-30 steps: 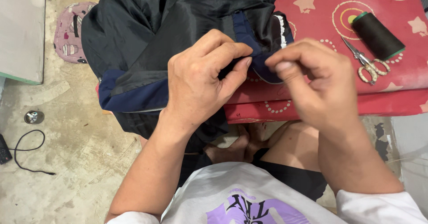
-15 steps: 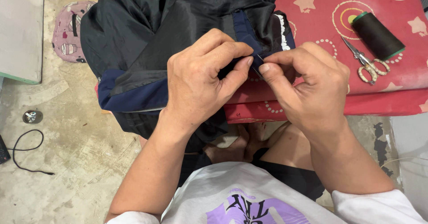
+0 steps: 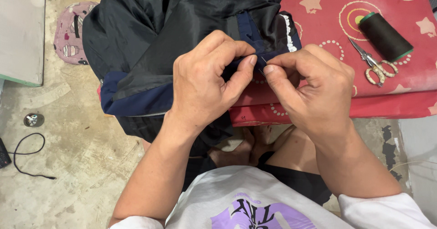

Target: The person hand-sews the zipper seam area of a dark jacket with a needle and thread, pulling stitches through the fabric and adjusting the jacket on their lap. Scissors and a spool of thread rest on the bed beside them as they continue stitching.

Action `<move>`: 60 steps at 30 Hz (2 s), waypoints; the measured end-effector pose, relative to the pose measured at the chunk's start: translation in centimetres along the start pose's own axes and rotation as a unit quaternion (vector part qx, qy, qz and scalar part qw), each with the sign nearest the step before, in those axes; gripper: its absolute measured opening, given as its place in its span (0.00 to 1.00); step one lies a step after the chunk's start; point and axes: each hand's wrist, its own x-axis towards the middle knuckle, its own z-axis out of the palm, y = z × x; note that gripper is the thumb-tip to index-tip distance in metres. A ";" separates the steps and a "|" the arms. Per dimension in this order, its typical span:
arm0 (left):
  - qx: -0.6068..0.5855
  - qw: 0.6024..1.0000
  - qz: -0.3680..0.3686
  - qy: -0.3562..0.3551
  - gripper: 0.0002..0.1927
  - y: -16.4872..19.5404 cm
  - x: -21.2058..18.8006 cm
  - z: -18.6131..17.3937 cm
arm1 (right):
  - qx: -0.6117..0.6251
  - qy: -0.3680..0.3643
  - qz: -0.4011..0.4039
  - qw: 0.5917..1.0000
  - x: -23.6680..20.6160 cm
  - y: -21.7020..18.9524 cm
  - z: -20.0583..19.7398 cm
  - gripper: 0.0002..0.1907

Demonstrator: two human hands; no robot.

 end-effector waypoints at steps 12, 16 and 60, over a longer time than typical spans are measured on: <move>-0.007 1.000 0.007 -0.002 0.03 0.1 0.0 -0.1 | -0.003 0.002 -0.004 1.000 0.1 0.1 0.1 0.04; -0.004 1.000 0.006 -0.002 0.03 0.1 0.0 -0.1 | 0.004 0.000 -0.003 1.000 0.1 0.1 0.1 0.04; 0.009 0.997 0.071 0.018 0.06 0.1 -0.1 -0.3 | 0.131 0.012 0.039 0.991 -0.4 0.4 1.2 0.03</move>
